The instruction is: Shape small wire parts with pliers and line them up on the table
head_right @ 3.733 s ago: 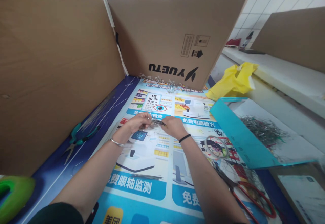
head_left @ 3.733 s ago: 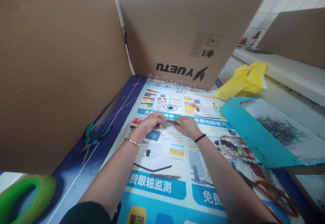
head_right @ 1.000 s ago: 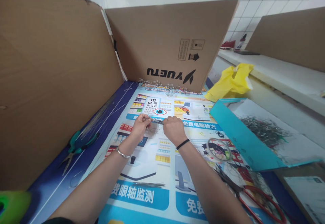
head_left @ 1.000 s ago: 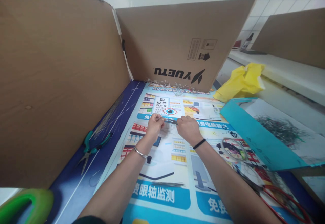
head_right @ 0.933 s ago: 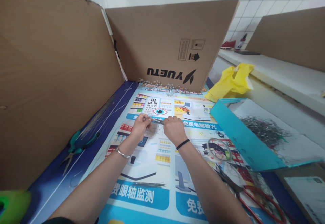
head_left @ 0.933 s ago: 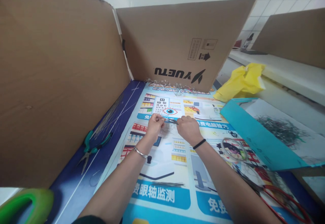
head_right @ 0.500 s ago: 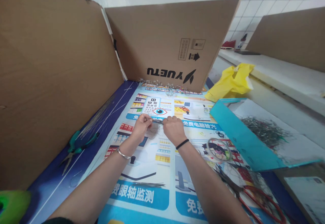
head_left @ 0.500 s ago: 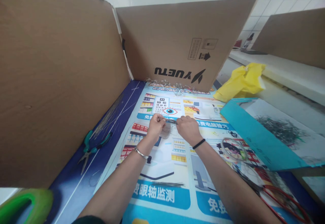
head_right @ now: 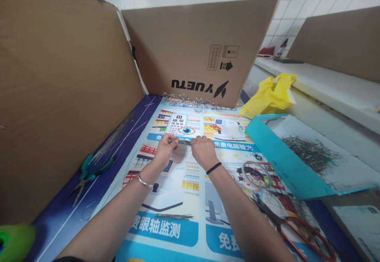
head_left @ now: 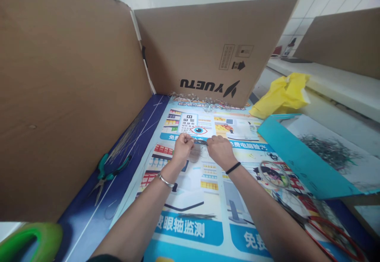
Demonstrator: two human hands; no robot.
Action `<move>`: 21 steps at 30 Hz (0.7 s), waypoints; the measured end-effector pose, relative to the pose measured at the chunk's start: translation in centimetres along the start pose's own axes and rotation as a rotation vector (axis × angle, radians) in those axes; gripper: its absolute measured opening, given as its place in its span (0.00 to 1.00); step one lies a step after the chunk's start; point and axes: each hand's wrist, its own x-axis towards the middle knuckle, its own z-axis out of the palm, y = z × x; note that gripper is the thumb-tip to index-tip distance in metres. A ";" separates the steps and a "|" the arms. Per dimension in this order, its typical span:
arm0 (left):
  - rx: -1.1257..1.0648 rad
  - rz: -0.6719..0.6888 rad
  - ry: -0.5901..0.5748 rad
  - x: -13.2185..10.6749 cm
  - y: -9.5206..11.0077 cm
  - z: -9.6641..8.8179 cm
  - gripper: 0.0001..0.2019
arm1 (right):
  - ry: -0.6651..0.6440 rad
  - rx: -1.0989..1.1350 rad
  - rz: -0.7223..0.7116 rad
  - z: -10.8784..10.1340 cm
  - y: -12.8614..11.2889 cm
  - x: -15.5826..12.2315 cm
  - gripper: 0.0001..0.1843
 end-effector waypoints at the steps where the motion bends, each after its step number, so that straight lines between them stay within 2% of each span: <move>1: 0.002 -0.001 -0.001 0.0 0.0 0.0 0.09 | -0.003 -0.001 0.002 0.0 0.0 0.0 0.12; 14: 0.036 0.006 -0.029 0.0 0.5 -0.2 0.08 | -0.087 0.017 0.028 0.0 -0.1 -0.1 0.12; 21: 0.044 -0.029 -0.063 0.1 0.8 -0.5 0.07 | -0.018 0.024 -0.013 0.0 0.2 -0.1 0.12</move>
